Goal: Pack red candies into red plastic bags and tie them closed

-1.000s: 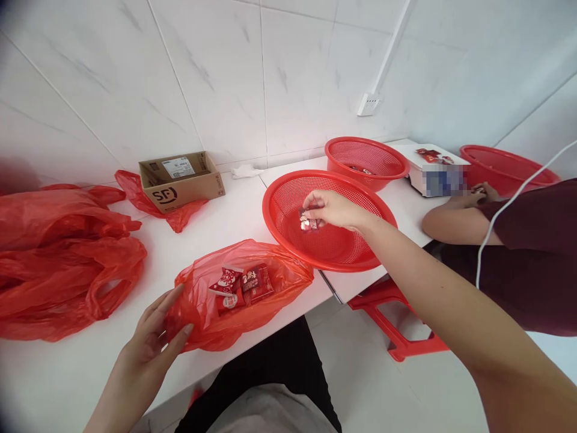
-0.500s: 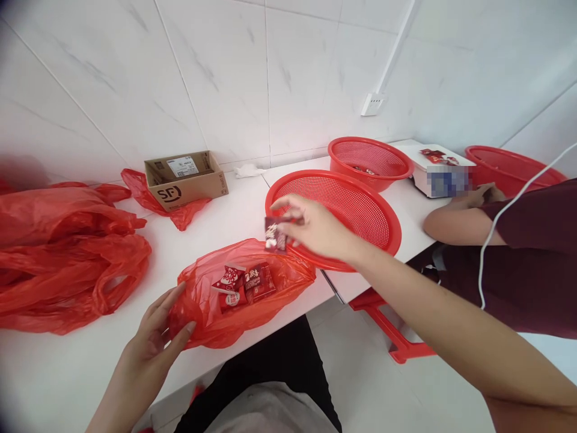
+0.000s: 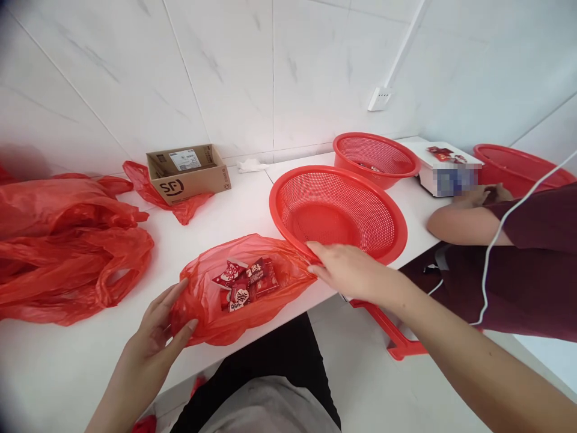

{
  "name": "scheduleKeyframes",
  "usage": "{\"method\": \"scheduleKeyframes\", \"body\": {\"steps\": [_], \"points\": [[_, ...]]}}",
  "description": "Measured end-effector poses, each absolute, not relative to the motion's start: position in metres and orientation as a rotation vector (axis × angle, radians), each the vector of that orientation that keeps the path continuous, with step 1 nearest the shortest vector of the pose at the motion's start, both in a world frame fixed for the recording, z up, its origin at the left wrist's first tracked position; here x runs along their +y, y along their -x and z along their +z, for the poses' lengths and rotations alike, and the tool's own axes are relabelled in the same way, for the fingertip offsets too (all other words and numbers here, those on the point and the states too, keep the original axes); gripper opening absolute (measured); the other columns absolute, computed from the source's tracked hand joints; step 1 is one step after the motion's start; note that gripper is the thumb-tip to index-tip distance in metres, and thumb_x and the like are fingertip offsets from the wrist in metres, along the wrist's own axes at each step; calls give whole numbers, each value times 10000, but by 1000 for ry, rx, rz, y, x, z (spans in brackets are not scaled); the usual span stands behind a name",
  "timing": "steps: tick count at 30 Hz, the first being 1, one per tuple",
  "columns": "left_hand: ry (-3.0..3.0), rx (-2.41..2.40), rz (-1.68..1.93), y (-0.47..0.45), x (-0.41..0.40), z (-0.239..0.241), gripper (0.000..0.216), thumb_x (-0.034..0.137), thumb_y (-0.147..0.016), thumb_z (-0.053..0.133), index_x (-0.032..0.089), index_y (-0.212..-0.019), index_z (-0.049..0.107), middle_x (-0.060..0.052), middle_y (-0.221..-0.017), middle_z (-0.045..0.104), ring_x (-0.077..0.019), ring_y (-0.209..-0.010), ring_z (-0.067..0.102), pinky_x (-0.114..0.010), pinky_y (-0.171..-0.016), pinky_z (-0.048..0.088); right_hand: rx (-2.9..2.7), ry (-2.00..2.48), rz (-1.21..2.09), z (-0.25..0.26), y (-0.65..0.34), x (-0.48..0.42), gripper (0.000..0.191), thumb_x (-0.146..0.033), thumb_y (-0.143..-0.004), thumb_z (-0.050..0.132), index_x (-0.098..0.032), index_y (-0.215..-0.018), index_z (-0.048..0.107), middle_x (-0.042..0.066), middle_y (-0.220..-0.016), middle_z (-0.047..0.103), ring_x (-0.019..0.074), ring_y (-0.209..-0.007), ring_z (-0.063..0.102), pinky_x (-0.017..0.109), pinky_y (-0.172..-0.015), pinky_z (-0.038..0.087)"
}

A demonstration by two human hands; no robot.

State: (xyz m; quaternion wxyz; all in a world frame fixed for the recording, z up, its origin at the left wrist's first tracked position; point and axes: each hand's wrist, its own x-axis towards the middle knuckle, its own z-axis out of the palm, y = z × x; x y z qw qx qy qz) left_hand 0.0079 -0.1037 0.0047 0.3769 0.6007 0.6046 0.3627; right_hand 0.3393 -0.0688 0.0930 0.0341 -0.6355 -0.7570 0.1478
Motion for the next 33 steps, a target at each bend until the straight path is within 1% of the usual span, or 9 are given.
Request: {"method": "scheduleKeyframes", "body": {"steps": [2,4,7,10,15,20,25,30,33], "points": [[-1527,1536,912,-8,-103,4,571,427,-861,572,397,-1413,428,-24,-1431,418,-246,-1283,446,-376,-998,457,-2372,2016,445,78,-339,-83,534,-372,-980,368,-157,-1469,374,157,-1284,610,315,-1104,623,477,-869,530],[-1503,1522,917,-9,-102,4,570,438,-862,570,393,-1413,428,-25,-1441,404,-254,-1316,414,-400,-1037,424,-2389,1996,336,61,-332,-98,507,-234,-981,331,-126,-1476,351,168,-1270,617,288,-1069,645,439,-838,549],[-1481,1525,936,-12,-101,7,561,453,-863,567,401,-1405,434,-14,-1439,408,-255,-1332,391,-421,-1069,383,-2450,1897,149,37,-319,-117,519,-81,-914,374,-111,-1430,425,160,-1289,609,268,-1087,636,415,-858,551],[-1498,1539,927,-14,-101,8,565,464,-852,578,409,-1397,442,-11,-1430,419,-261,-1300,421,-433,-1048,398,-2514,1818,40,24,-313,-127,546,-26,-869,395,-133,-1399,478,139,-1293,612,271,-1140,602,438,-920,523],[-1525,1514,953,-9,-100,2,588,433,-830,611,410,-1395,451,-14,-1416,441,-253,-1276,447,-403,-1037,426,-2527,1756,50,34,-314,-116,541,-26,-874,401,-166,-1388,494,108,-1258,635,240,-1077,620,416,-906,506],[-1442,1493,991,-8,-103,2,654,401,-787,661,364,-1406,453,-57,-1354,504,-248,-1123,568,-403,-951,510,-2415,1838,27,51,-319,-87,504,-97,-938,384,-167,-1434,433,98,-1106,689,239,-966,639,420,-856,484],[-1268,1453,1089,-14,-106,9,763,409,-746,703,343,-1442,397,-86,-1277,569,-226,-961,637,-403,-852,562,-2374,1804,15,51,-321,-42,445,-229,-994,361,-184,-1431,434,114,-1181,667,251,-1030,624,431,-896,442],[-1147,1448,1097,-14,-109,12,825,401,-734,734,399,-1456,334,-66,-1273,565,-181,-879,644,-368,-805,571,-2300,1803,-87,43,-332,23,440,-239,-980,402,-209,-1415,459,119,-1248,633,259,-1112,586,434,-952,396],[-1103,1407,1126,-11,-112,12,854,382,-721,754,421,-1454,318,-56,-1350,523,-161,-888,635,-337,-799,570,-2135,1827,-269,38,-334,42,455,-213,-948,445,-206,-1402,475,144,-1312,578,286,-1189,525,496,-1033,314]]}}
